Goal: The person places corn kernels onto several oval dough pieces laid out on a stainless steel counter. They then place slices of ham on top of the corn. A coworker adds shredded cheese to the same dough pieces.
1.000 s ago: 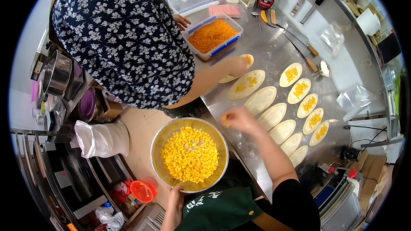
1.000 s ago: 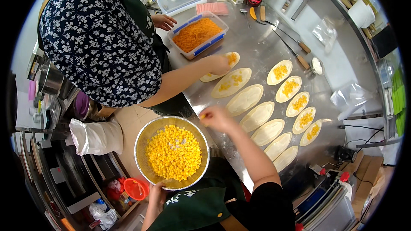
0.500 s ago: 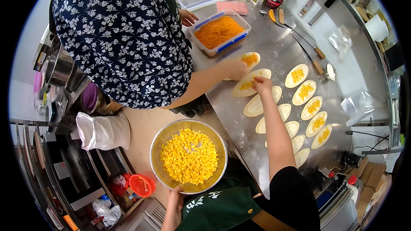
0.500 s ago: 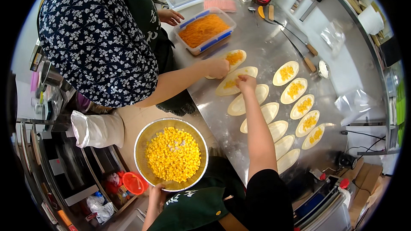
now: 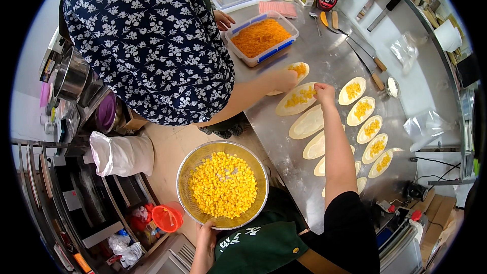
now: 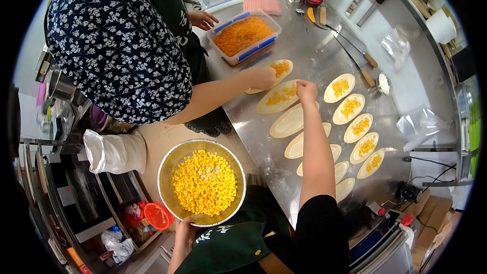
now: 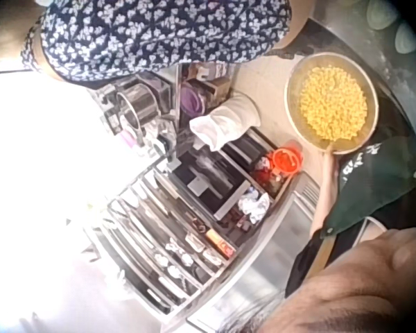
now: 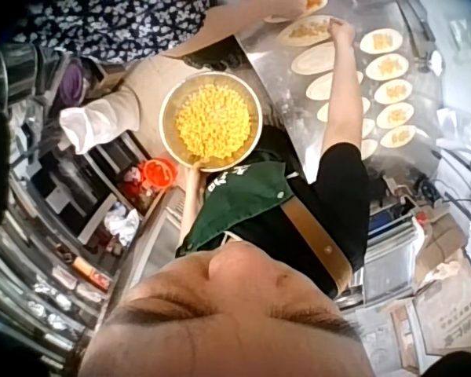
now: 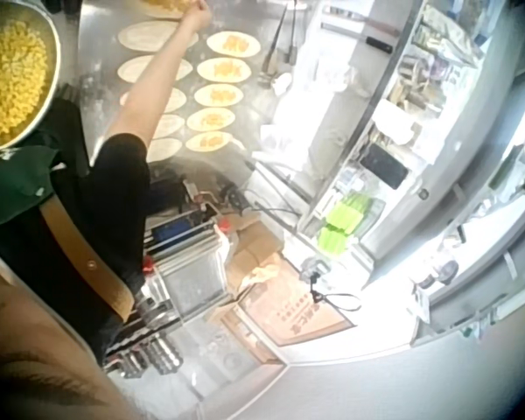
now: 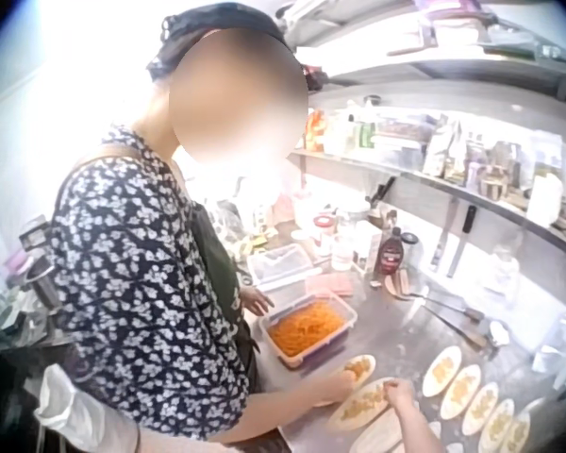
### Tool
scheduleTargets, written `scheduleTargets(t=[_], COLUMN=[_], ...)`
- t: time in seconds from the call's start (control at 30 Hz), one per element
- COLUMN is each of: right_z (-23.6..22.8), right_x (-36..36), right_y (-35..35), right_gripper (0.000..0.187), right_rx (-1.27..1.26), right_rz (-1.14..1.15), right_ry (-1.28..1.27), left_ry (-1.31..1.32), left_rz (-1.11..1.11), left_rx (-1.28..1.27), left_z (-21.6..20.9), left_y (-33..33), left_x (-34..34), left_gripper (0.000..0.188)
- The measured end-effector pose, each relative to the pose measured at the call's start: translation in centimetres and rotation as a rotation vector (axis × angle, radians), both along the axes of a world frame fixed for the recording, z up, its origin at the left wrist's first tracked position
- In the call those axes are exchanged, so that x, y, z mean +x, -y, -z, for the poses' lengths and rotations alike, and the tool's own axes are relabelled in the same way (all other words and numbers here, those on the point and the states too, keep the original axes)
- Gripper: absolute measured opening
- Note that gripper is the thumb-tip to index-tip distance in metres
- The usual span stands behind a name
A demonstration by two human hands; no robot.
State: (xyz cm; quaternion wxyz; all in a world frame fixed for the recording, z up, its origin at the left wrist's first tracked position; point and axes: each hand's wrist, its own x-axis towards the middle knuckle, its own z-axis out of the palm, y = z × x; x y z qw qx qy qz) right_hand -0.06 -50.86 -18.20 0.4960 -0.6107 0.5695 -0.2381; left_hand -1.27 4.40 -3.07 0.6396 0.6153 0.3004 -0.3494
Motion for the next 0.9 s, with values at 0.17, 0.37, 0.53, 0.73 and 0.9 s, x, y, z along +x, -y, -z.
scheduleTargets(t=[0.17,0.37,0.53,0.73,0.9], right_z=[-0.2,-3.0,-3.5,-4.9,-8.4], right_x=[-0.5,-0.6,-0.9,-1.7,-0.8], right_y=[0.3,-1.9,-2.8,-5.0,-17.2], right_gripper=[0.015,0.019,0.021,0.025,0.020], right_rx=[0.038,0.184,0.151,0.102,-0.207], right_rz=[-0.039,-0.171,-0.245,-0.145,-0.517], right_ry=[0.038,0.012,-0.022,0.016,0.023], left_ry=[0.019,-0.012,-0.027,-0.017,-0.002], left_rz=[0.018,0.041,0.053,0.087,0.161], left_rx=[-0.022,-0.022,-0.043,-0.058,-0.043], left_z=[0.7,0.5,1.2,1.5,2.4], left_y=[-0.7,-0.9,-2.0,-2.8,-3.7], left_x=[0.1,0.8,1.3,1.9,2.7], left_gripper=[0.059,0.057,0.057,0.057,0.054])
